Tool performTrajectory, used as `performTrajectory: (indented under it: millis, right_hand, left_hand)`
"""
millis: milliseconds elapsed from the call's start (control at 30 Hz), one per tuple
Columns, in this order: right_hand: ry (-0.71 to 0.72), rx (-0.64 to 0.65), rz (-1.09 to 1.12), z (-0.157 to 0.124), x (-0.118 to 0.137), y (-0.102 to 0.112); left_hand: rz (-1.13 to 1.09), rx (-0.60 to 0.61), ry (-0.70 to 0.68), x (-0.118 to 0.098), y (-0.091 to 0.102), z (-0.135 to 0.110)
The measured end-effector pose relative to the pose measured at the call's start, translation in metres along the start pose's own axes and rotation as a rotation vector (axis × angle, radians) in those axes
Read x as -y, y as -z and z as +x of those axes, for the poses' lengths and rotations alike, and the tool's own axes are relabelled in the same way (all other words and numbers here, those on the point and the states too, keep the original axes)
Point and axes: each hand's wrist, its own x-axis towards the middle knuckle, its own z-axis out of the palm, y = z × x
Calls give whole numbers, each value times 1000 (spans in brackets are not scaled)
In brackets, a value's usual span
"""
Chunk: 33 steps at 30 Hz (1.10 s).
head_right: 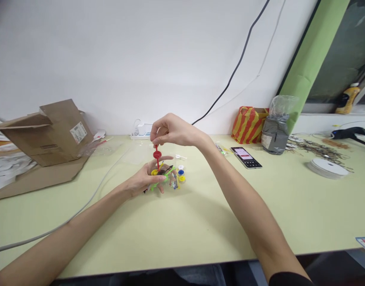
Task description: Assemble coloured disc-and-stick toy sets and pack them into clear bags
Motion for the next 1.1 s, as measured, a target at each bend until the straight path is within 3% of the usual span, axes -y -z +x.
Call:
performTrajectory:
  millis: [167, 300, 433, 500, 567, 667, 700, 767, 967, 1100]
  right_hand:
    - [-25, -91, -71, -1, -1, 0]
    - [-5, -112, -276, 1, -7, 0]
    - [-80, -378, -579, 6, -31, 4]
    - [-206, -415, -678, 5, -52, 9]
    - [-382, -270, -713, 1, -77, 13]
    - [-718, 191, -591, -8, -113, 11]
    - [-792, 322, -509, -10, -123, 9]
    - [-844, 446, -402, -13, -139, 1]
    - [-789, 403, -376, -12, -154, -5]
    - [-630, 175, -386, -16, -145, 15]
  left_hand:
    - [8, -7, 3, -2, 0, 0]
    - [16, -19, -3, -2, 0, 1]
    - [14, -52, -24, 1, 3, 3]
    - [12, -84, -47, 3, 5, 4]
    - [11, -137, -77, 5, 7, 6]
    - [-6, -209, -123, 7, 10, 7]
    - [-17, -222, -137, 7, 11, 7]
    - [-36, -230, -148, 7, 12, 7]
    - [-18, -201, -108, 7, 11, 6]
    - [-8, -161, -79, 6, 9, 5]
